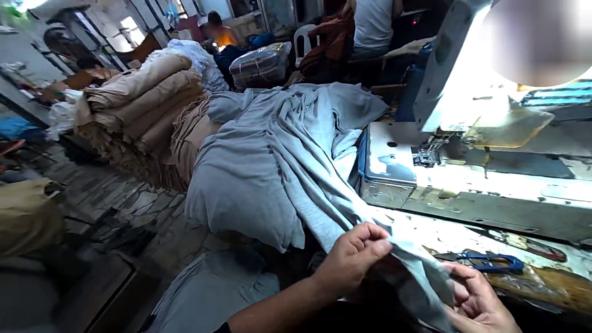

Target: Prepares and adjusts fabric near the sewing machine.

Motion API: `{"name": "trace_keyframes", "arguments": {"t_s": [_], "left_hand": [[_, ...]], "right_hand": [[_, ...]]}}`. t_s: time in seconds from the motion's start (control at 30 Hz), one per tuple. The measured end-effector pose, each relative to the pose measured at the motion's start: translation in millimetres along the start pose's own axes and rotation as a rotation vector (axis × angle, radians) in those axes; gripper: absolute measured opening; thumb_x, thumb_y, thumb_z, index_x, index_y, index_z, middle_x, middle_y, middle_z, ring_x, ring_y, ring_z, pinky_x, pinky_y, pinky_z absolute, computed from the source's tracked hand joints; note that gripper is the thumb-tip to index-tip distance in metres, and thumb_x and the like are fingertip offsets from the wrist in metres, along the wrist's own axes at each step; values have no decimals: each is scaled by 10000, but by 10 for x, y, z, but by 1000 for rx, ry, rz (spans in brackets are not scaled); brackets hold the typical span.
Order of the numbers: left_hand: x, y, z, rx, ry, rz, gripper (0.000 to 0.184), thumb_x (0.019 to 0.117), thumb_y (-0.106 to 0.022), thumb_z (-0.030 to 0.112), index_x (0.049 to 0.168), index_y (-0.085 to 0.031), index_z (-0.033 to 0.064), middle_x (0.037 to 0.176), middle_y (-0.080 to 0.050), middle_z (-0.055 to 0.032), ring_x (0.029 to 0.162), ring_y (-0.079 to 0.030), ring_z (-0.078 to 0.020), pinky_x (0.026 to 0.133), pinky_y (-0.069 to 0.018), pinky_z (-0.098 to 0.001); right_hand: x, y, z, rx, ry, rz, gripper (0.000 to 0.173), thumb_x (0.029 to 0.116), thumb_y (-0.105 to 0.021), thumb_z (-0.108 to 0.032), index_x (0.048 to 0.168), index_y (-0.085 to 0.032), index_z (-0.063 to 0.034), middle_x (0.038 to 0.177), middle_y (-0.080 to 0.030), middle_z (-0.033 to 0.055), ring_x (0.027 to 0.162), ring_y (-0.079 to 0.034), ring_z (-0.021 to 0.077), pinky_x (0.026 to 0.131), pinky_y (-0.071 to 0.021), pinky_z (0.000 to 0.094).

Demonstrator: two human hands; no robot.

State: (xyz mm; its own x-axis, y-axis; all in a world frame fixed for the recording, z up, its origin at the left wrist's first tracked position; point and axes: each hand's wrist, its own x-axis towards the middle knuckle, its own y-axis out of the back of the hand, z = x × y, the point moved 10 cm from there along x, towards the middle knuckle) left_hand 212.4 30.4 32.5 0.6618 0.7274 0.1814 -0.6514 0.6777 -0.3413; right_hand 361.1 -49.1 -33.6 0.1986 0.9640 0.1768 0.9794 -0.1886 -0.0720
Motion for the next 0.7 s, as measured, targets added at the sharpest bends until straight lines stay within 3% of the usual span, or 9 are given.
{"name": "trace_keyframes", "arguments": {"t_s": [0.07, 0.17, 0.23, 0.3, 0.4, 0.47, 0.53, 0.6, 0.7], "left_hand": [[27, -57, 142, -252, -30, -72, 97, 1056, -500, 115, 1052, -579, 172, 989, -721, 40, 916, -718, -84, 861, -592, -297], [-26, -142, 126, -402, 12, -213, 77, 1030, -593, 213, 1002, -664, 218, 933, -717, 76, 879, -681, -10, 826, -547, -206], [-90, -58, 73, -351, 39, -207, 71, 1015, -615, 207, 990, -682, 204, 888, -715, 81, 824, -673, 8, 770, -546, -188], [-144, 95, 25, -219, 31, -149, 74, 1004, -608, 153, 991, -677, 174, 863, -700, 96, 786, -655, 23, 741, -540, -180], [-204, 198, -115, -10, 61, -110, 72, 986, -586, 97, 995, -655, 114, 829, -656, 111, 739, -609, 40, 693, -508, -162], [-211, 159, -189, 55, 70, -164, 98, 980, -587, 77, 1065, -635, 66, 829, -625, 107, 724, -575, 47, 677, -482, -149], [-191, 117, -227, 37, 78, -215, 166, 977, -586, 66, 1139, -612, 41, 853, -618, 101, 741, -567, 43, 697, -478, -153], [-154, 139, -231, -79, 87, -189, 158, 979, -567, 77, 1126, -620, 100, 908, -641, 110, 740, -564, 53, 667, -464, -139], [-85, 267, -95, -320, 51, -103, 133, 983, -606, 119, 1074, -669, 193, 957, -696, 89, 841, -657, -5, 773, -545, -206]], "right_hand": [[-18, 13, 74, -66, 0, 12, 606, 732, -668, 135, 1259, -434, -49, 853, -634, -181, 727, -629, -58, 711, -565, 173], [-52, -18, 77, -32, 8, -3, 439, 788, -645, 124, 1175, -574, -71, 909, -670, -177, 800, -637, -60, 762, -559, 173], [-47, -16, 121, 123, -62, -10, 329, 905, -589, 91, 1058, -721, -168, 954, -750, -144, 842, -686, -27, 774, -583, 195], [3, -15, 194, 390, -174, -7, 354, 1015, -480, -7, 1023, -760, -224, 980, -785, -79, 862, -734, 30, 794, -622, 247], [122, 44, 201, 718, -245, 70, 408, 1077, -353, -77, 1043, -741, -198, 1007, -784, -19, 913, -743, 68, 852, -619, 259], [159, 76, 197, 855, -257, 114, 411, 1088, -338, -101, 1033, -738, -175, 1006, -782, 0, 938, -742, 78, 882, -611, 266], [132, 56, 178, 947, -260, 119, 369, 1082, -386, -135, 1024, -751, -142, 1036, -782, 28, 982, -744, 110, 906, -613, 308], [78, -8, 122, 979, -240, 100, 288, 1071, -463, -186, 1047, -737, -104, 1069, -771, 48, 1026, -733, 129, 942, -596, 327], [43, -64, 147, 860, -235, 14, 211, 999, -642, -288, 1047, -795, -150, 1066, -778, 21, 1009, -736, 118, 908, -612, 332]]}}
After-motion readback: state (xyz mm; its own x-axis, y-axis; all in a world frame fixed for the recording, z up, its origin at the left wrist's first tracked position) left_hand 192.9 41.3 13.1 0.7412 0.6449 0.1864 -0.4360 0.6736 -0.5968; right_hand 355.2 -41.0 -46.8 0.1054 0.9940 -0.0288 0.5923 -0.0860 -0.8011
